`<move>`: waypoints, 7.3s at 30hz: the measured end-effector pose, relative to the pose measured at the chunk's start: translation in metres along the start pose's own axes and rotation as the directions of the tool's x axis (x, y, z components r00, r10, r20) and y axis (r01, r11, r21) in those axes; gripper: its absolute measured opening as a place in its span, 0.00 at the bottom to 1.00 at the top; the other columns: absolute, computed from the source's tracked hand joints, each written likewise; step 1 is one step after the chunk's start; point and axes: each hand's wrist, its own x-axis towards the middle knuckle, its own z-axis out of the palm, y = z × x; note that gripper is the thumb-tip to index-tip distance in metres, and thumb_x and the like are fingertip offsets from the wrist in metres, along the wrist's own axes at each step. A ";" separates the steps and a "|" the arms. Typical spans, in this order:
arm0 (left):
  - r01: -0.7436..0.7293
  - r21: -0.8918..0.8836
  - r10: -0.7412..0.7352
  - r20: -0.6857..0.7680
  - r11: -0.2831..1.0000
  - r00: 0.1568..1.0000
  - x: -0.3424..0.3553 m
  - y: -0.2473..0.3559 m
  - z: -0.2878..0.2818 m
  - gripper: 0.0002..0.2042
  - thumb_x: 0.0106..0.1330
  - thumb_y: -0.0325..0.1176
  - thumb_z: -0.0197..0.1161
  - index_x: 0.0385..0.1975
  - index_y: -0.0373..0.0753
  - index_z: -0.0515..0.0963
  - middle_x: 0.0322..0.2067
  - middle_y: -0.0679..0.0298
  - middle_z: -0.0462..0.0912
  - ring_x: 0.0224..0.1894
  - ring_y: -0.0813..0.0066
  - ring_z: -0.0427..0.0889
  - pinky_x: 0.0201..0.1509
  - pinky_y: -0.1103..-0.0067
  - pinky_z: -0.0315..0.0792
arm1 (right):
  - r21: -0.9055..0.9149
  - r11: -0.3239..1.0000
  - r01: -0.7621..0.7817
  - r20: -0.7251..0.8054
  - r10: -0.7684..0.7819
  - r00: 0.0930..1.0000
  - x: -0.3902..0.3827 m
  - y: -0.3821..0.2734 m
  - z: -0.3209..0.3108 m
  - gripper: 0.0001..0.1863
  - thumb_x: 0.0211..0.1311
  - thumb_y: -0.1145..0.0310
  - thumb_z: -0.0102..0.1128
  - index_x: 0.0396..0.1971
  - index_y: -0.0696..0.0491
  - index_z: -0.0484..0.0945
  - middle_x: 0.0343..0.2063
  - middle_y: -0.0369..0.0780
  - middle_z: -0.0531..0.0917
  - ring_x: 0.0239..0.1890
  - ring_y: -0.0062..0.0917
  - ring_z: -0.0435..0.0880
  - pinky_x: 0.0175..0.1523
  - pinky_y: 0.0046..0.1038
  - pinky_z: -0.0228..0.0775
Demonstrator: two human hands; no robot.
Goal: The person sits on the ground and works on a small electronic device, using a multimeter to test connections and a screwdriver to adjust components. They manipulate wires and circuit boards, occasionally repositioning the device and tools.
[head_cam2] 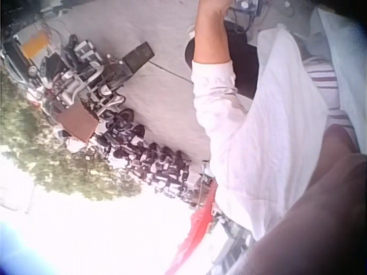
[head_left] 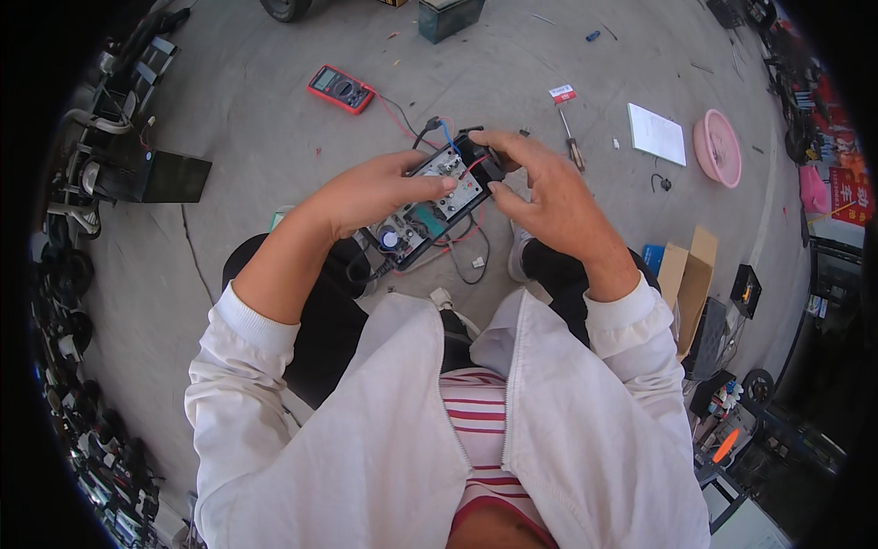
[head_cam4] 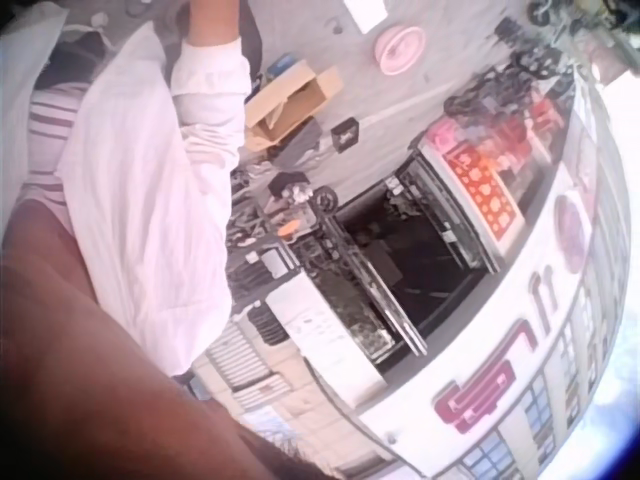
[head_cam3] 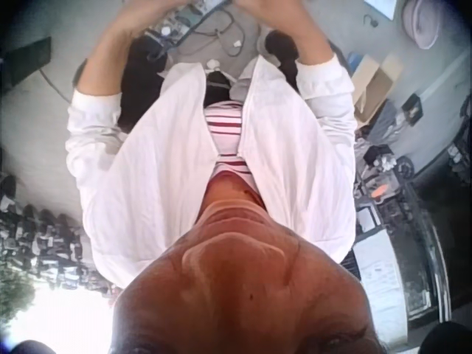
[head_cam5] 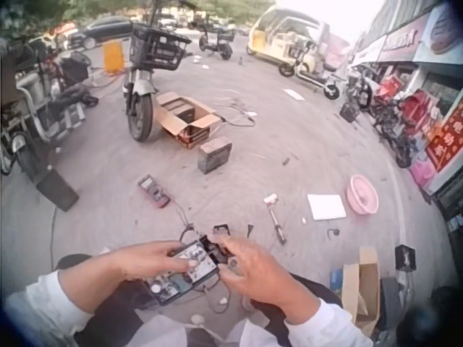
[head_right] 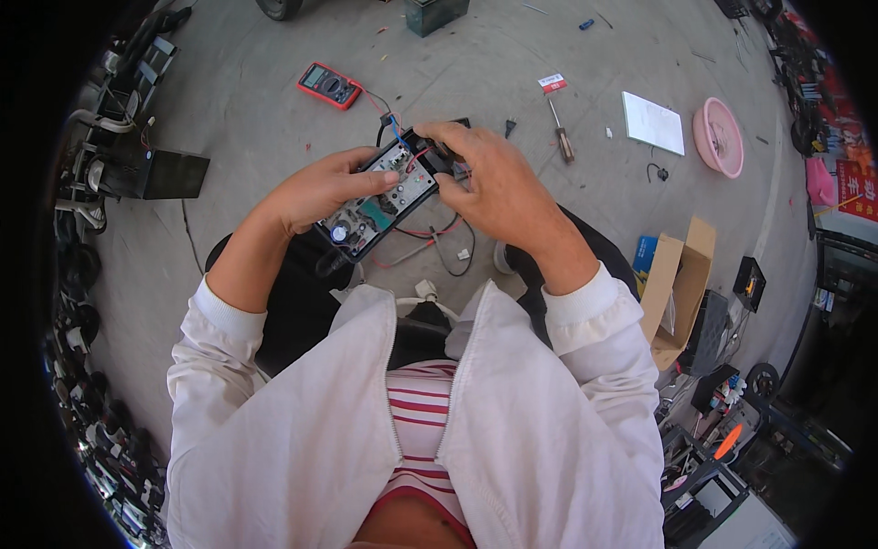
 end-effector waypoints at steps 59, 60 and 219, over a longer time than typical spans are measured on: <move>-0.023 0.132 -0.015 0.279 0.991 0.960 -0.012 0.005 -0.008 0.27 0.61 0.42 0.66 0.54 0.28 0.72 0.43 0.62 0.80 0.43 0.79 0.76 0.48 0.81 0.71 | 0.161 0.987 -0.007 -0.066 0.017 0.998 0.002 0.028 0.016 0.24 0.59 0.76 0.52 0.57 0.46 0.73 0.50 0.45 0.73 0.49 0.35 0.74 0.55 0.29 0.67; -0.011 0.126 -0.026 0.291 0.992 0.956 -0.012 0.004 -0.007 0.28 0.61 0.42 0.67 0.55 0.28 0.71 0.43 0.61 0.80 0.44 0.79 0.76 0.49 0.81 0.72 | 0.145 0.989 0.007 -0.038 -0.001 0.999 0.003 0.028 0.017 0.25 0.60 0.77 0.52 0.59 0.45 0.72 0.51 0.44 0.72 0.50 0.32 0.74 0.53 0.28 0.67; -0.078 0.125 0.065 0.105 0.989 0.992 -0.016 0.001 -0.009 0.25 0.60 0.40 0.66 0.51 0.29 0.73 0.37 0.65 0.80 0.39 0.81 0.76 0.44 0.82 0.71 | 0.337 0.894 -0.296 0.296 0.198 0.935 -0.002 0.021 0.012 0.15 0.59 0.67 0.63 0.39 0.64 0.78 0.31 0.43 0.84 0.32 0.23 0.80 0.39 0.26 0.71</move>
